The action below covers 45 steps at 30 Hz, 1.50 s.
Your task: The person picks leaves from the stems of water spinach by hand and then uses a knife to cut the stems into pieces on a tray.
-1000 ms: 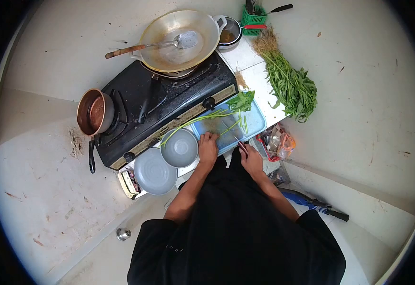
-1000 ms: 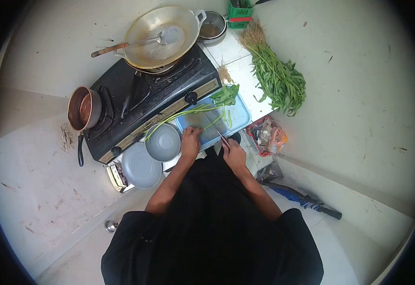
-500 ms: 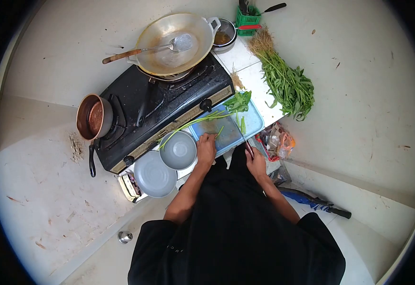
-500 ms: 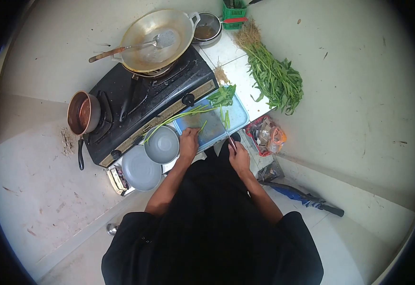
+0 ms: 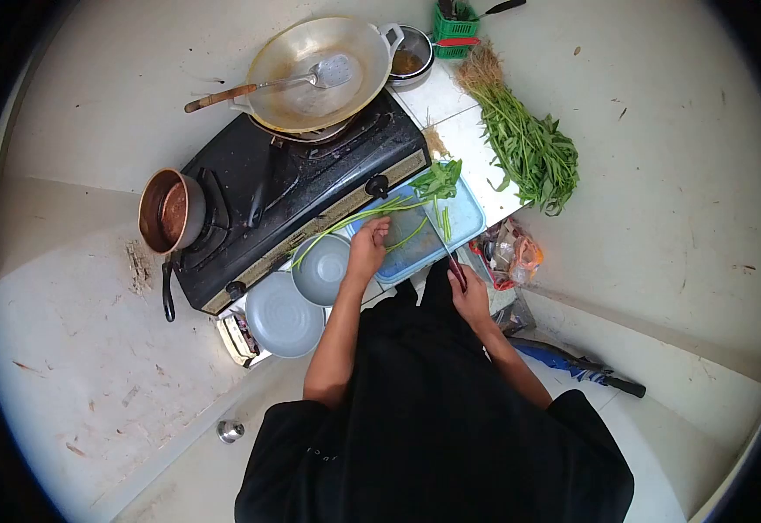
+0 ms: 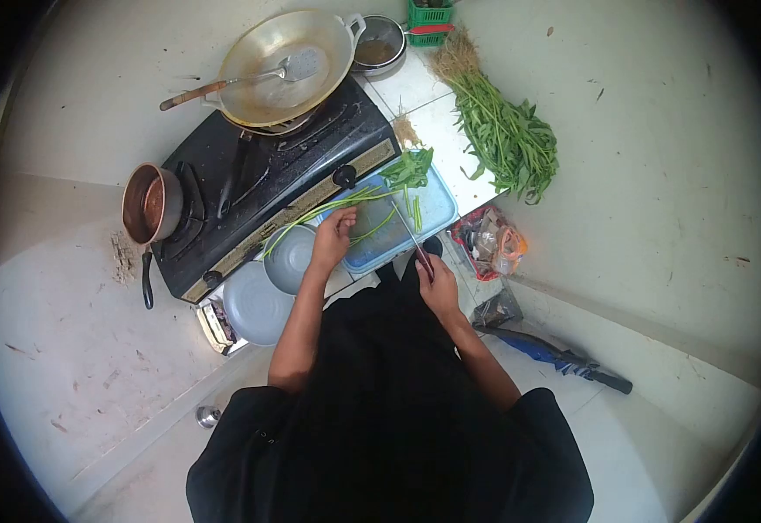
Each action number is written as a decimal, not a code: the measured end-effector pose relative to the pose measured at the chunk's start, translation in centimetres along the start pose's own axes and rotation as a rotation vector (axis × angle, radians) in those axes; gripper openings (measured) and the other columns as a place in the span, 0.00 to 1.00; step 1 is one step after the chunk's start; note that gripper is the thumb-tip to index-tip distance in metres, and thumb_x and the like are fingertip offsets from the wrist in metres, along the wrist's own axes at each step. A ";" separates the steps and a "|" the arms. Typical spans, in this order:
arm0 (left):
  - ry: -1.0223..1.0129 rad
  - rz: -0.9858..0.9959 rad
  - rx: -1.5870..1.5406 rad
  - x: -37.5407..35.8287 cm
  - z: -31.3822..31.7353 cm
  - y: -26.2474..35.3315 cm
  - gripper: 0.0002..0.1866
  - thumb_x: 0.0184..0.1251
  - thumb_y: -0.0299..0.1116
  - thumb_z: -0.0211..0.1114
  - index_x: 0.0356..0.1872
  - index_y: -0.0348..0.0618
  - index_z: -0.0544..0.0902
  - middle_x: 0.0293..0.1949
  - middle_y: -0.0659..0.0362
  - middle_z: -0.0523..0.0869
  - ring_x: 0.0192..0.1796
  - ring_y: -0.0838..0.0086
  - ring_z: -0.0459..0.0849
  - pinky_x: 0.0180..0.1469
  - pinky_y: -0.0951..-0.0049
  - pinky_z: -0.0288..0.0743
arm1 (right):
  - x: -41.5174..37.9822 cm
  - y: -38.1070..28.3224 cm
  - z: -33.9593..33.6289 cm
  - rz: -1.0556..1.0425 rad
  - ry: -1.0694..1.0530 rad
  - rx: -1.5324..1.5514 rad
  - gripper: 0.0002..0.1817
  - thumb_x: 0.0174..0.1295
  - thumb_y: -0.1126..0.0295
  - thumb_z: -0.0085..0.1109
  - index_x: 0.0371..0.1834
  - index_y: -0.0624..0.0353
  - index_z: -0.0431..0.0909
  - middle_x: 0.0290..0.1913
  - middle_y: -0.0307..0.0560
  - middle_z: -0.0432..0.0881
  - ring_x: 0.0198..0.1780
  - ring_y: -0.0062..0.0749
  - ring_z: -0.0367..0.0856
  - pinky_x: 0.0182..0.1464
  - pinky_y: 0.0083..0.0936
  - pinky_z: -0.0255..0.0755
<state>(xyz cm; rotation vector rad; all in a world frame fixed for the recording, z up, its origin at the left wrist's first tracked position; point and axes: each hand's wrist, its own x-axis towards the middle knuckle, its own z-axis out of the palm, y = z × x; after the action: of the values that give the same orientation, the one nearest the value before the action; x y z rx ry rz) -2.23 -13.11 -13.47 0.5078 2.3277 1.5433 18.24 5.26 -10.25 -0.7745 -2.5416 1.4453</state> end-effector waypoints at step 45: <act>0.045 0.112 0.573 -4.3 3.4 0.5 0.08 0.68 0.31 0.67 0.45 0.44 0.87 0.43 0.53 0.84 0.52 0.55 0.83 0.54 0.52 0.76 | -0.9 0.6 1.6 -0.068 -0.115 -0.145 0.12 0.72 0.64 0.59 0.47 0.62 0.79 0.43 0.62 0.84 0.46 0.65 0.83 0.48 0.51 0.77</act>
<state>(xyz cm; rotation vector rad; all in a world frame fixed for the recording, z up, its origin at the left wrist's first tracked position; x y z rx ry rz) 3.20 -12.05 -14.04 0.7473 2.8110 0.9094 18.65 3.81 -11.47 -0.6335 -2.7546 1.3342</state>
